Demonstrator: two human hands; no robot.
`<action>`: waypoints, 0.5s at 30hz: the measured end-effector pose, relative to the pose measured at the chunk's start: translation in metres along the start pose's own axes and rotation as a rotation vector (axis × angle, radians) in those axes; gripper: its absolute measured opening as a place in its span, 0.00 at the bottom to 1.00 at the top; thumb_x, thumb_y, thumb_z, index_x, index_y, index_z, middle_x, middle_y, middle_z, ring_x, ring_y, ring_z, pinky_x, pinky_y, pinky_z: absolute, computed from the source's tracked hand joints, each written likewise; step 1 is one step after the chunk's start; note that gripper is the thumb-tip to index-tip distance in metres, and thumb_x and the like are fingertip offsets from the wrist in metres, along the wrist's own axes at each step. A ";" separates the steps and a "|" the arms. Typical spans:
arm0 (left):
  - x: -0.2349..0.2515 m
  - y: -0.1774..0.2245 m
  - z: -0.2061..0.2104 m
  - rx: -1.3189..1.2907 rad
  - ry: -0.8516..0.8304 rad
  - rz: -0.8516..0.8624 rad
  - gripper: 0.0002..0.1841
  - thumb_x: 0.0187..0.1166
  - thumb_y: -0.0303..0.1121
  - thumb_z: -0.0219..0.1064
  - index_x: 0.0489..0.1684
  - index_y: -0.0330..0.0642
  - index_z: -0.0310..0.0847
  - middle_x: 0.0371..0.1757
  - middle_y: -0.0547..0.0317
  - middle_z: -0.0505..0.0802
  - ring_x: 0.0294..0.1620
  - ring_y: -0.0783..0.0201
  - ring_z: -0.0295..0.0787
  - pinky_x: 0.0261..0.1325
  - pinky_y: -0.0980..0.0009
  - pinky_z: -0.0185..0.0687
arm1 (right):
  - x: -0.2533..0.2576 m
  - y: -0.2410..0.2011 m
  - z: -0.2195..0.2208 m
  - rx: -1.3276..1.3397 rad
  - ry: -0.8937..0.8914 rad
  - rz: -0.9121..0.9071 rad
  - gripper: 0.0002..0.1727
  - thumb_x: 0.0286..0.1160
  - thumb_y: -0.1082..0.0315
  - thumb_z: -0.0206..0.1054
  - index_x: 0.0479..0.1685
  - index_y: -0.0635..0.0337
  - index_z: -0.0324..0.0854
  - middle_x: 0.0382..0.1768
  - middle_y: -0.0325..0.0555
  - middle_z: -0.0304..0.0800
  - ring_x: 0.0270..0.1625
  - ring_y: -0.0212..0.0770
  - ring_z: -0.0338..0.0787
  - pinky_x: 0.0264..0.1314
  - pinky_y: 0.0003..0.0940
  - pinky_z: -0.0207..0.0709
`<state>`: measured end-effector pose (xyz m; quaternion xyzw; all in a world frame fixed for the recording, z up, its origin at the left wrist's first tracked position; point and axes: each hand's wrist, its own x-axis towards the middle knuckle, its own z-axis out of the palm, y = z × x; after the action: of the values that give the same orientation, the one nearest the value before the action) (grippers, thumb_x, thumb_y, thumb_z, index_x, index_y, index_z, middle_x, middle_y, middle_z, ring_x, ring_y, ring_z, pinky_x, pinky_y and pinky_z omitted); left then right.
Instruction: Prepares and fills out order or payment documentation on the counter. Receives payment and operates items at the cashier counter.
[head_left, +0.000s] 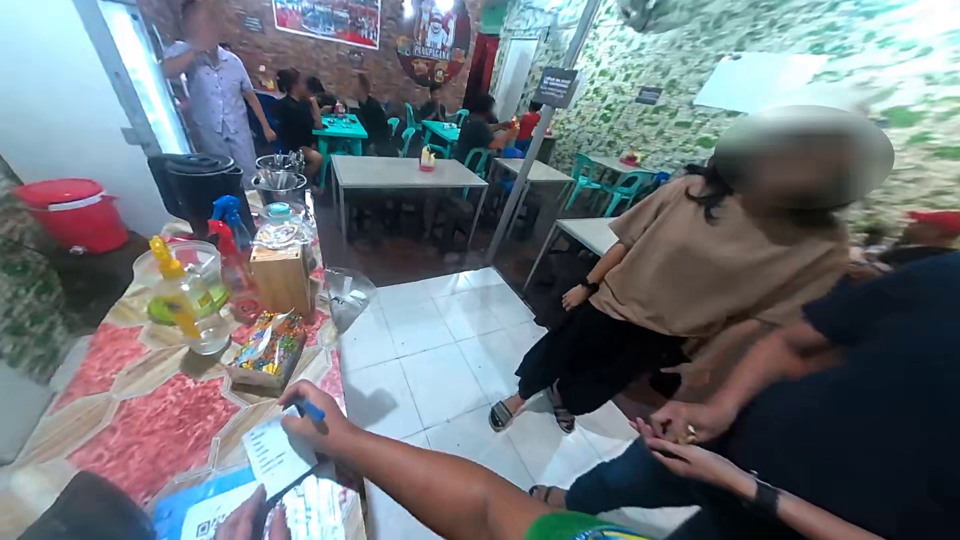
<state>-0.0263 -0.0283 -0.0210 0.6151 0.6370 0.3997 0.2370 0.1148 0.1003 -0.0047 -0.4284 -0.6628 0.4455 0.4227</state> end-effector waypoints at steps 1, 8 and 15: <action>0.000 0.000 0.000 -0.018 0.013 -0.020 0.26 0.79 0.30 0.65 0.73 0.19 0.74 0.70 0.20 0.82 0.75 0.29 0.77 0.80 0.43 0.68 | -0.001 -0.003 0.001 0.046 -0.018 -0.001 0.19 0.72 0.81 0.65 0.62 0.80 0.75 0.54 0.68 0.85 0.54 0.49 0.86 0.60 0.42 0.79; -0.003 0.008 -0.005 -0.228 0.240 -0.139 0.18 0.78 0.23 0.63 0.60 0.15 0.73 0.53 0.28 0.85 0.48 0.57 0.81 0.55 0.66 0.79 | -0.025 -0.016 0.017 0.163 -0.280 -0.038 0.18 0.70 0.83 0.66 0.59 0.81 0.75 0.50 0.63 0.85 0.48 0.41 0.83 0.54 0.35 0.77; -0.005 -0.002 -0.007 0.100 0.028 -0.122 0.12 0.76 0.27 0.68 0.50 0.29 0.90 0.52 0.29 0.91 0.56 0.32 0.87 0.63 0.35 0.75 | -0.045 -0.008 0.012 -0.050 -0.278 0.048 0.19 0.74 0.79 0.65 0.64 0.78 0.77 0.55 0.69 0.87 0.54 0.53 0.87 0.60 0.46 0.79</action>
<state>-0.0328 -0.0342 -0.0195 0.5805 0.6959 0.3606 0.2209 0.1144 0.0534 -0.0075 -0.3889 -0.7154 0.4938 0.3051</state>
